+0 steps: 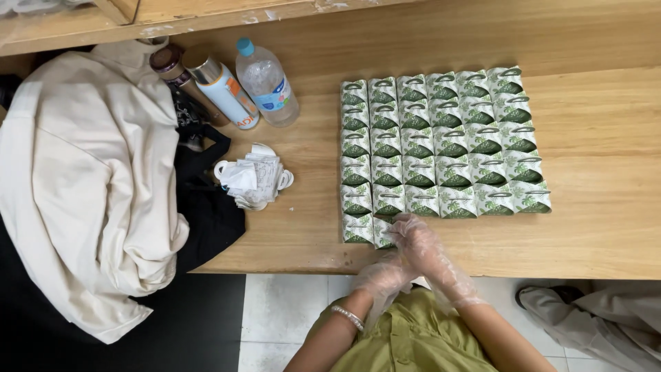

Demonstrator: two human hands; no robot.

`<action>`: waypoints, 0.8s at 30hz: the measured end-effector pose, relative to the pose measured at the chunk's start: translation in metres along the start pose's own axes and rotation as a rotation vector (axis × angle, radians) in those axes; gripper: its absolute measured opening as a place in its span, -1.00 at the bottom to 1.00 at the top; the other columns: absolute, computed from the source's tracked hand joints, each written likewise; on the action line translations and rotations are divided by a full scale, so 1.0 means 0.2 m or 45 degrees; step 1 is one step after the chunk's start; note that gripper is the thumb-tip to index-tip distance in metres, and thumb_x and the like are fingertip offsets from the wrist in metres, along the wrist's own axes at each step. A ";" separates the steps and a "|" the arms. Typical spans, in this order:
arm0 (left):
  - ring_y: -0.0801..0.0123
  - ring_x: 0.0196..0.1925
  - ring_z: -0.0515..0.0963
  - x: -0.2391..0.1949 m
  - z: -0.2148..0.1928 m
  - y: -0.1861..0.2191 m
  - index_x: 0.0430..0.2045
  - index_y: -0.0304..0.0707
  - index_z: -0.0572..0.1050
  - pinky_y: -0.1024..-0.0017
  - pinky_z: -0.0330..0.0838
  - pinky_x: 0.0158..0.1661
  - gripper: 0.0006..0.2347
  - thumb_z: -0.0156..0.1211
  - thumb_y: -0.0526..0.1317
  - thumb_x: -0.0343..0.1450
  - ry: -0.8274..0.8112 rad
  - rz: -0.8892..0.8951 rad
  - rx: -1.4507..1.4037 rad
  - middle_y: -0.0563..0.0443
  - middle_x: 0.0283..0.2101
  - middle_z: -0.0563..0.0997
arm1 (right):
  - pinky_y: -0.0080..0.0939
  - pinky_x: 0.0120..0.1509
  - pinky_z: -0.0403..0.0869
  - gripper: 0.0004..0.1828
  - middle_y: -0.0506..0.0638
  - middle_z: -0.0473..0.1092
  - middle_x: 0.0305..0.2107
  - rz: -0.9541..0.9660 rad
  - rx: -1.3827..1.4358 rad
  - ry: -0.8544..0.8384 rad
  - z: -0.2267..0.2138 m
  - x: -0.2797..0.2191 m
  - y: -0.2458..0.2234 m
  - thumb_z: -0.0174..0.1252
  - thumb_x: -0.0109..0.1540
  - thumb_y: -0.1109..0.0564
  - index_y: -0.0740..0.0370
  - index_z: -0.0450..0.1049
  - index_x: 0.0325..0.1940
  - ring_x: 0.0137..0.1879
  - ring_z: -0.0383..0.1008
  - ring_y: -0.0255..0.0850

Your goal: Taking small green packages from a table and arranging them on a display shelf.

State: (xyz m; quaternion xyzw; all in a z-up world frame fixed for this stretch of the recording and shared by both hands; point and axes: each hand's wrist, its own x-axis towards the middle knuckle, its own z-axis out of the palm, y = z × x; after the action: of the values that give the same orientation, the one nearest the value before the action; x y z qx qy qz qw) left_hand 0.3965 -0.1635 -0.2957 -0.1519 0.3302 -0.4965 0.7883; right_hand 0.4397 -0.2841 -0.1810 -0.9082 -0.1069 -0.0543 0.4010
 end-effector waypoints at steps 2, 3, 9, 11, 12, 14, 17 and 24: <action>0.10 0.54 0.17 -0.01 -0.06 -0.02 0.45 -0.34 0.03 0.36 0.08 0.54 -0.55 -0.24 -0.25 0.61 0.059 -0.005 0.073 -0.31 0.46 0.23 | -0.03 0.07 0.52 -0.87 0.26 0.53 -0.17 -0.056 -0.011 -0.001 0.01 0.01 0.01 0.35 0.10 0.24 0.33 0.60 -0.30 0.04 0.53 0.10; 0.10 0.54 0.18 -0.01 -0.08 -0.02 0.44 -0.33 0.03 0.35 0.08 0.53 -0.55 -0.23 -0.24 0.60 0.085 -0.008 0.115 -0.31 0.45 0.24 | -0.02 0.10 0.52 -0.88 0.25 0.54 -0.18 -0.120 -0.028 0.012 0.00 0.02 0.02 0.33 0.12 0.24 0.33 0.61 -0.29 0.07 0.53 0.10; 0.11 0.51 0.22 -0.09 -0.12 -0.13 0.39 -0.31 0.09 0.35 0.11 0.51 -0.57 -0.19 -0.21 0.58 0.218 -0.025 0.365 -0.28 0.42 0.28 | -0.08 0.30 0.54 -0.84 0.07 0.39 0.05 0.681 1.509 0.016 0.18 -0.02 0.19 0.12 0.23 0.30 0.34 0.51 -0.11 0.13 0.45 -0.02; 0.12 0.50 0.23 -0.15 -0.06 -0.19 0.38 -0.30 0.11 0.35 0.12 0.50 -0.57 -0.17 -0.20 0.57 0.259 -0.029 0.456 -0.28 0.41 0.29 | -0.10 0.27 0.55 -0.82 0.10 0.36 0.08 0.561 1.266 -0.043 0.15 -0.01 0.17 0.09 0.25 0.28 0.32 0.45 -0.07 0.13 0.47 0.01; 0.12 0.49 0.23 -0.18 -0.03 -0.21 0.37 -0.30 0.11 0.35 0.12 0.49 -0.57 -0.17 -0.20 0.57 0.280 -0.031 0.503 -0.27 0.40 0.29 | -0.12 0.24 0.56 -0.80 0.12 0.34 0.10 0.445 1.026 -0.090 0.14 0.00 0.17 0.05 0.26 0.27 0.29 0.39 -0.02 0.14 0.48 0.03; 0.12 0.48 0.25 -0.26 0.02 -0.27 0.36 -0.29 0.13 0.35 0.13 0.49 -0.58 -0.15 -0.19 0.56 0.328 -0.036 0.590 -0.26 0.39 0.31 | -0.07 0.16 0.54 -0.83 0.15 0.39 0.05 0.205 0.402 -0.123 0.06 0.01 0.06 0.13 0.24 0.23 0.30 0.45 -0.09 0.10 0.48 0.06; 0.13 0.47 0.27 -0.47 0.08 -0.27 0.33 -0.28 0.16 0.35 0.14 0.47 -0.58 -0.13 -0.17 0.55 0.391 -0.045 0.718 -0.25 0.37 0.32 | 0.00 0.06 0.52 -0.82 0.18 0.45 -0.01 -0.075 -0.244 -0.127 0.01 0.02 -0.01 0.20 0.20 0.17 0.29 0.53 -0.14 0.07 0.47 0.12; 0.14 0.44 0.31 -0.72 0.01 -0.38 0.28 -0.25 0.22 0.35 0.18 0.44 -0.59 -0.08 -0.14 0.53 0.536 -0.034 0.976 -0.22 0.33 0.37 | 0.04 -0.05 0.52 -0.77 0.14 0.44 0.03 -0.035 -0.433 -0.144 0.03 0.00 -0.01 0.19 0.26 0.06 0.29 0.49 -0.14 0.07 0.48 0.09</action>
State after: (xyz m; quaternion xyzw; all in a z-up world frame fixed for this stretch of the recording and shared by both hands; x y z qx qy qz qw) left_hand 0.3048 -0.0723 -0.1976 0.2518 0.2735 -0.6134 0.6968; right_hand 0.4399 -0.2789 -0.1838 -0.9630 -0.1309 -0.0257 0.2341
